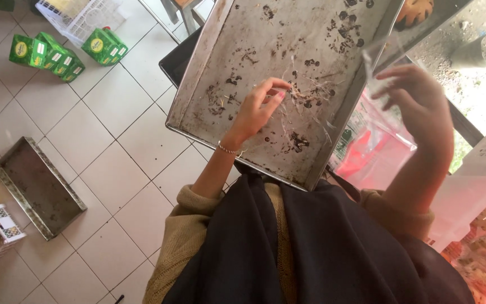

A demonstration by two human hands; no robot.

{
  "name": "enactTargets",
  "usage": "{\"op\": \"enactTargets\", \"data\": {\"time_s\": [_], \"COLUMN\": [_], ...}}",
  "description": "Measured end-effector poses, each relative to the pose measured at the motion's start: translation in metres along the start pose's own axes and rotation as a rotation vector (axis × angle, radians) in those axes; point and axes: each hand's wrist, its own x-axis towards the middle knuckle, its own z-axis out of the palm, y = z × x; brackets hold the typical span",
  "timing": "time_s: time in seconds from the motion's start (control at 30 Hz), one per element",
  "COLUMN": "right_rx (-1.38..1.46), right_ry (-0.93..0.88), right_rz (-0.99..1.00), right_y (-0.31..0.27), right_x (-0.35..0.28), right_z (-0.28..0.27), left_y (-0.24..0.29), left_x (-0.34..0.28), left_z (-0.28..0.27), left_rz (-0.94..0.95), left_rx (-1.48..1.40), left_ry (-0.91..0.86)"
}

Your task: Packaging bread into plastic bags and arranging them into a crate.

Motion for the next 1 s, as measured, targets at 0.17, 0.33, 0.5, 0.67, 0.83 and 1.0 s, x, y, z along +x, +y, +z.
{"op": "enactTargets", "data": {"time_s": [0.17,0.33,0.5,0.67,0.83,1.0], "right_rx": [0.264,0.447,0.492,0.377,0.308,0.069], "right_ry": [-0.238,-0.339,-0.338,-0.357,-0.378,-0.357], "right_rz": [-0.070,-0.063,-0.022,-0.038,-0.089,-0.138], "right_y": [-0.008,-0.011,-0.003,-0.008,-0.005,-0.005], "right_x": [0.040,0.061,0.076,0.082,0.084,0.086], "right_z": [0.037,0.062,0.074,0.083,0.095,0.099], "left_y": [-0.014,-0.010,-0.029,-0.028,-0.031,-0.031], "left_x": [0.017,0.024,0.024,0.017,0.009,0.004], "left_z": [0.010,0.012,0.003,-0.011,-0.017,-0.018], "left_rz": [-0.052,-0.147,-0.163,-0.155,-0.146,-0.066], "left_rx": [-0.330,-0.547,-0.891,-1.120,-0.987,-0.803], "left_ry": [-0.124,-0.136,0.048,0.126,0.296,0.371]}}
